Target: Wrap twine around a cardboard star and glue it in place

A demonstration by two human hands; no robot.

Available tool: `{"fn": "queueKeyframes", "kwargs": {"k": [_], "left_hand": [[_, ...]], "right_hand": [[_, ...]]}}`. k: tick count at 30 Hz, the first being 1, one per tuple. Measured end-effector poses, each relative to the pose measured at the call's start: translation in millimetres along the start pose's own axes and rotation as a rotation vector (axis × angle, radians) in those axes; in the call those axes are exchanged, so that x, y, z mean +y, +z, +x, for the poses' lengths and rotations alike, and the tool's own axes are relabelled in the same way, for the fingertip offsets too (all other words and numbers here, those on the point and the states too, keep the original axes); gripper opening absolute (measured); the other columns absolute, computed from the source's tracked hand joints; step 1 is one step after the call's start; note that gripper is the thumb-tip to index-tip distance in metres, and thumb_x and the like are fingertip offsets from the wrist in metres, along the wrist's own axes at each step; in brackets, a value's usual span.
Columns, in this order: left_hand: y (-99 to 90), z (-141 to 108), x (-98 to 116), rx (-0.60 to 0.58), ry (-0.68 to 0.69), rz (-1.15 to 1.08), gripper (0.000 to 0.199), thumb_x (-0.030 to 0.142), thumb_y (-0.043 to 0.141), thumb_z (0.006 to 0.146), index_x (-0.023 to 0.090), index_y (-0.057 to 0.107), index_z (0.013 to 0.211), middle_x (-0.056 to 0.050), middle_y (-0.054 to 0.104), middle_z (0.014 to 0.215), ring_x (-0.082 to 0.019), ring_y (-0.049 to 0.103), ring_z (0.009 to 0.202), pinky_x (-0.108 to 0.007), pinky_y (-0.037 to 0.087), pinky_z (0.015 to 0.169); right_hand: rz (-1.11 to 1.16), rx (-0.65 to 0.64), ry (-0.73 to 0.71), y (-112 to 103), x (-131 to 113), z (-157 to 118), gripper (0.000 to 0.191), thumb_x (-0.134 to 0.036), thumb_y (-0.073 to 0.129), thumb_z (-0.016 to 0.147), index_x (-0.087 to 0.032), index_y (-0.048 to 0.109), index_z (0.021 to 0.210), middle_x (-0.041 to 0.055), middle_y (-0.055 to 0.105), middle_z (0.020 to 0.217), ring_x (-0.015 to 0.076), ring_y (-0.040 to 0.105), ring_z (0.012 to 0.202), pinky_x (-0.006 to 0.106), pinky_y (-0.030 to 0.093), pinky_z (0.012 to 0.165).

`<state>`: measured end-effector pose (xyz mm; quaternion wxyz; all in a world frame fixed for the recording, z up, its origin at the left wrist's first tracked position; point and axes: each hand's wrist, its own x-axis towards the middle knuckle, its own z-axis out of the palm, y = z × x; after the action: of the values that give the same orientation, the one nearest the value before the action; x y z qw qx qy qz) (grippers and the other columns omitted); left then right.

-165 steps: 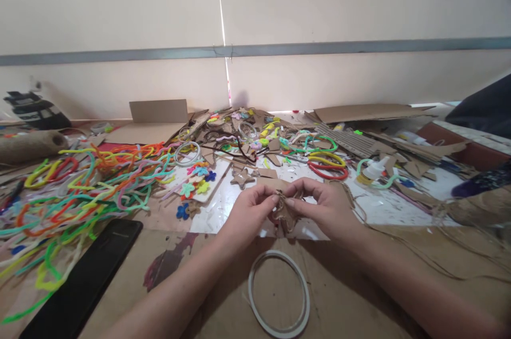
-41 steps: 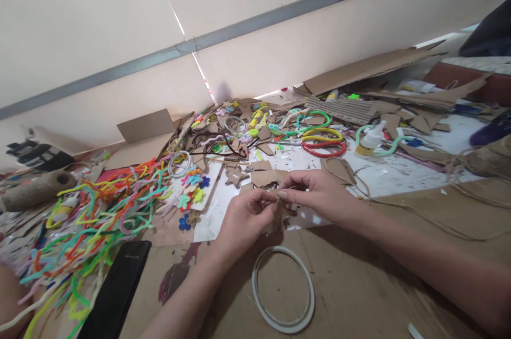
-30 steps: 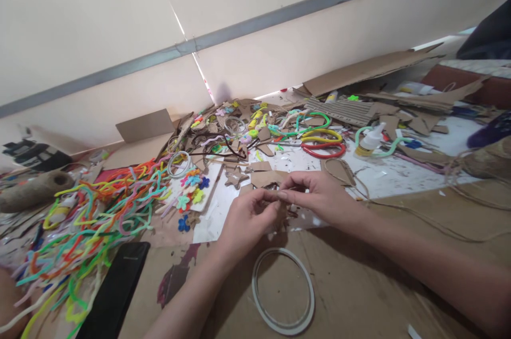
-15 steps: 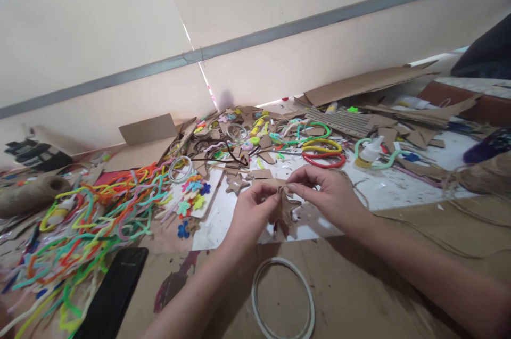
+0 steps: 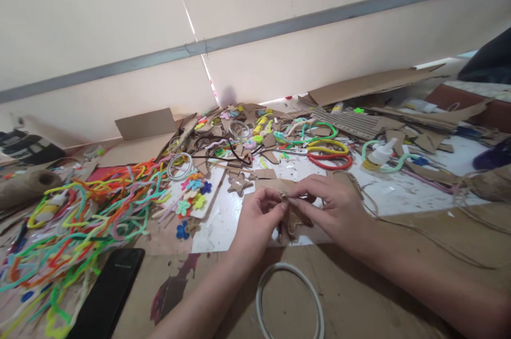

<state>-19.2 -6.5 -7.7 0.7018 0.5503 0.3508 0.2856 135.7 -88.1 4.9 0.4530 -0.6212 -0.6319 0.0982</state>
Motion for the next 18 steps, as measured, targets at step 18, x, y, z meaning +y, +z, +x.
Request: {"fn": "queueKeyframes", "kwargs": {"k": [18], "left_hand": [[-3.5,-6,13,-0.019,-0.075,-0.047,0.029,0.037,0.082,0.069,0.015,0.066,0.081,0.002,0.060,0.066,-0.010,0.050,0.055,-0.022,0.039,0.055]], "right_hand": [[-0.182,0.033,-0.175,-3,-4,-2,0.015,-0.018,0.057,0.096,-0.022,0.070,0.090,0.0062,0.072,0.089,0.0219,0.064,0.083,0.036,0.046,0.075]]}}
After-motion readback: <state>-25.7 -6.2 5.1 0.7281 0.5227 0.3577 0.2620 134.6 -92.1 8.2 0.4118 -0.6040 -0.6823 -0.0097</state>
